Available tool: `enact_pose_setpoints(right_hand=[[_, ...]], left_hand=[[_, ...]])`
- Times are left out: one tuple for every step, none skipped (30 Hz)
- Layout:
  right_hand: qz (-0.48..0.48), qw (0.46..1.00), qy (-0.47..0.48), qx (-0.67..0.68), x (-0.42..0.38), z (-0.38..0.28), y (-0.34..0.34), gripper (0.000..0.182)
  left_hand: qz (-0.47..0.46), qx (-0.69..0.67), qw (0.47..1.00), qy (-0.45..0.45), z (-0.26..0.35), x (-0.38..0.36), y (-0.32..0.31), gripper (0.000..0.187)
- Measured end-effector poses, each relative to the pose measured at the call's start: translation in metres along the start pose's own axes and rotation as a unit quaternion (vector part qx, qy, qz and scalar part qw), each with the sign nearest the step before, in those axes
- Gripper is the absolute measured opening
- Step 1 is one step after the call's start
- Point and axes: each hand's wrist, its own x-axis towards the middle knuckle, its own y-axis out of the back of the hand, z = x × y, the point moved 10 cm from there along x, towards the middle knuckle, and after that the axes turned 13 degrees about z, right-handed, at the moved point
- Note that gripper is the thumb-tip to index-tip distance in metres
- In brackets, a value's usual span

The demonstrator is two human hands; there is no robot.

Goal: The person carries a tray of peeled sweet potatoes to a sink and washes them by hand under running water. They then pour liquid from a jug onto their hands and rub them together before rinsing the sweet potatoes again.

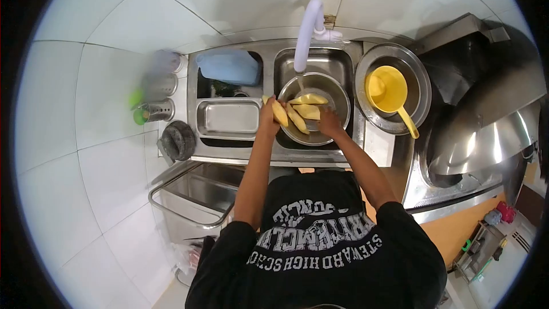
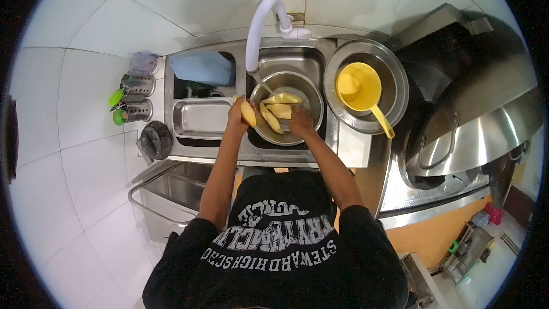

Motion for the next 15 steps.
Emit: enact_pose_setpoints(right_hand=[[-0.001, 1.000, 0.005, 0.005, 0.003, -0.004, -0.015, 0.053], [0.038, 0.995, 0.071, -0.050, 0.005, -0.021, -0.019, 0.058], [0.079, 0.982, 0.137, -0.105, 0.008, -0.038, -0.019, 0.063], [0.081, 0.981, 0.142, -0.103, 0.016, -0.045, -0.021, 0.063], [0.053, 0.983, 0.122, -0.123, 0.022, -0.047, -0.028, 0.063], [0.025, 0.984, 0.100, -0.142, 0.025, -0.045, -0.035, 0.063], [0.022, 0.985, 0.101, -0.141, 0.030, -0.043, -0.034, 0.063], [-0.024, 0.993, 0.093, -0.074, 0.032, -0.038, -0.037, 0.064], [-0.069, 0.994, 0.084, -0.008, 0.033, -0.033, -0.042, 0.064], [-0.071, 0.994, 0.086, -0.011, 0.033, -0.029, -0.040, 0.064], [-0.105, 0.987, 0.063, 0.102, 0.031, -0.025, -0.043, 0.066], [-0.135, 0.967, 0.039, 0.213, 0.032, -0.021, -0.046, 0.069], [-0.153, 0.916, 0.009, 0.371, 0.035, -0.013, -0.066, 0.074], [-0.150, 0.919, 0.012, 0.365, 0.029, -0.015, -0.049, 0.074], [-0.118, 0.893, 0.092, 0.425, 0.014, -0.037, -0.007, 0.073]], left_hand=[[-0.050, -0.005, 0.999, -0.009, 0.001, -0.009, 0.002, 0.019], [-0.047, -0.005, 0.999, -0.015, -0.001, -0.008, 0.018, 0.019], [-0.051, -0.018, 0.998, 0.014, -0.012, -0.001, 0.031, 0.020], [-0.057, -0.030, 0.997, 0.044, -0.021, 0.002, 0.038, 0.022], [-0.055, -0.033, 0.997, 0.040, -0.021, -0.008, 0.038, 0.022], [-0.027, -0.008, 1.000, 0.013, -0.018, -0.020, 0.042, 0.021], [0.003, 0.018, 1.000, -0.010, -0.014, -0.031, 0.045, 0.021], [0.008, 0.017, 1.000, -0.007, -0.017, -0.033, 0.050, 0.021], [0.006, 0.018, 1.000, -0.016, -0.016, -0.033, 0.052, 0.021], [0.001, 0.018, 0.999, -0.026, -0.015, -0.034, 0.051, 0.021], [0.000, 0.014, 1.000, -0.024, -0.020, -0.033, 0.052, 0.021], [0.018, 0.010, 0.999, -0.030, -0.023, -0.028, 0.056, 0.021], [0.035, 0.005, 0.999, -0.036, -0.024, -0.025, 0.057, 0.020], [0.030, -0.001, 0.999, -0.036, -0.026, -0.025, 0.053, 0.020], [-0.004, 0.040, 0.998, -0.048, -0.029, -0.028, 0.044, 0.020]])
